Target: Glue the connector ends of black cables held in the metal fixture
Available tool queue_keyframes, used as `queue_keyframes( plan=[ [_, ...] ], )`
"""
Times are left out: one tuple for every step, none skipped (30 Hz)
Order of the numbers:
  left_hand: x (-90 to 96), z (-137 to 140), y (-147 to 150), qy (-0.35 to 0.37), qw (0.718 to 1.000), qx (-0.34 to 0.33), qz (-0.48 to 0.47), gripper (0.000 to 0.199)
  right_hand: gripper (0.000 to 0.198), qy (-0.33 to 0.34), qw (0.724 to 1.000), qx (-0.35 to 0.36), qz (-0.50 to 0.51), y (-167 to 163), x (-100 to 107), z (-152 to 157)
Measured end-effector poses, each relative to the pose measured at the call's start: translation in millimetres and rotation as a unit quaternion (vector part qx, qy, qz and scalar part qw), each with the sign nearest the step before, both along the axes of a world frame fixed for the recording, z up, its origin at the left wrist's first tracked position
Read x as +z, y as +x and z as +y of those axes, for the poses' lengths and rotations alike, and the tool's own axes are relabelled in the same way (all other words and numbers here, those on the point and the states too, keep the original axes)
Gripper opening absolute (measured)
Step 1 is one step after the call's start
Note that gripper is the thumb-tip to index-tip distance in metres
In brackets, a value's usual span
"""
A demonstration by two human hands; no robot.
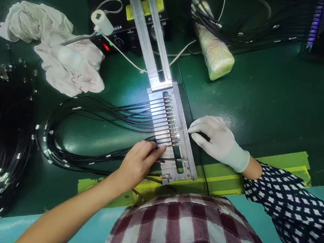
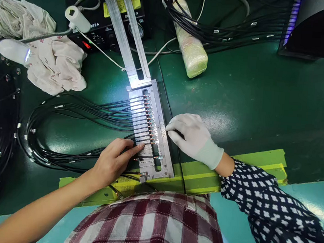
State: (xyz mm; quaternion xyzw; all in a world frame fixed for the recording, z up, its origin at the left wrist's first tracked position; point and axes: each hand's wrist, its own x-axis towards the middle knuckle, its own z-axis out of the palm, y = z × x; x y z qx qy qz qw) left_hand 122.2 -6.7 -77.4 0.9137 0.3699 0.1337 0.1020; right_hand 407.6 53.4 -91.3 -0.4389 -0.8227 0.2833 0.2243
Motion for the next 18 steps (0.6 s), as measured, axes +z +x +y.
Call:
queue_keyframes(
  plan=[
    [-0.1, -2.0, -0.4, 0.004, 1.0, 0.002, 0.01, 0.037, 0.011, 0.002, 1.0, -0.001, -0.001, 0.0, -0.2, 0.0],
    [-0.1, -3.5, -0.7, 0.003, 1.0, 0.002, 0.016, 0.038, 0.011, 0.005, 1.0, -0.002, -0.003, 0.1, -0.3, -0.1],
    [0.1, -4.6, -1.1, 0.001, 1.0, 0.003, 0.021, 0.039, 0.01, 0.008, 1.0, -0.002, -0.004, 0.3, -0.3, -0.2],
    [0.4, -5.2, -1.4, 0.0, 1.0, 0.005, 0.022, 0.04, 0.011, 0.01, 1.0, -0.003, -0.005, 0.6, -0.3, -0.3],
    [0.9, -5.3, -2.0, -0.002, 1.0, 0.008, 0.018, 0.04, 0.011, 0.011, 1.0, -0.002, -0.005, 1.0, -0.2, -0.5],
    [1.6, -5.4, -2.8, -0.009, 1.0, 0.012, 0.009, 0.04, 0.011, 0.012, 1.0, -0.002, -0.002, 1.3, 0.0, -0.7],
    [2.4, -5.5, -4.0, -0.022, 1.0, 0.016, -0.004, 0.039, 0.011, 0.012, 1.0, -0.001, 0.001, 1.7, 0.2, -0.9],
    [3.4, -6.2, -5.5, -0.038, 0.999, 0.021, -0.018, 0.037, 0.011, 0.012, 1.0, 0.0, 0.005, 2.0, 0.3, -1.1],
    [4.3, -7.6, -7.5, -0.055, 0.998, 0.027, -0.03, 0.033, 0.012, 0.012, 1.0, 0.001, 0.008, 2.3, 0.3, -1.3],
    [5.1, -9.9, -9.9, -0.071, 0.996, 0.034, -0.037, 0.029, 0.012, 0.013, 1.0, 0.001, 0.011, 2.5, 0.1, -1.4],
    [5.9, -13.2, -12.6, -0.083, 0.995, 0.042, -0.038, 0.025, 0.012, 0.015, 1.0, 0.002, 0.012, 2.6, -0.2, -1.4],
    [6.7, -17.1, -15.5, -0.09, 0.994, 0.05, -0.038, 0.02, 0.013, 0.018, 1.0, 0.001, 0.011, 2.6, -0.7, -1.4],
    [8.0, -21.6, -18.6, -0.098, 0.993, 0.056, -0.038, 0.016, 0.013, 0.02, 1.0, 0.001, 0.009, 2.5, -1.4, -1.4],
    [9.7, -26.2, -21.8, -0.11, 0.991, 0.059, -0.042, 0.013, 0.013, 0.022, 1.0, 0.0, 0.008, 2.3, -2.1, -1.3],
    [12.2, -30.6, -25.0, -0.128, 0.989, 0.062, -0.05, 0.012, 0.013, 0.023, 1.0, -0.001, 0.006, 2.0, -2.8, -1.2],
    [15.3, -34.3, -28.2, -0.156, 0.984, 0.065, -0.061, 0.012, 0.013, 0.024, 1.0, -0.001, 0.005, 1.6, -3.4, -1.2],
    [19.0, -37.1, -31.2, -0.192, 0.977, 0.066, -0.071, 0.011, 0.013, 0.023, 1.0, 0.0, 0.004, 1.3, -3.8, -1.1],
    [22.9, -38.8, -33.9, -0.232, 0.967, 0.067, -0.078, 0.009, 0.013, 0.024, 1.0, 0.001, 0.004, 0.9, -4.0, -1.1]
  ],
)
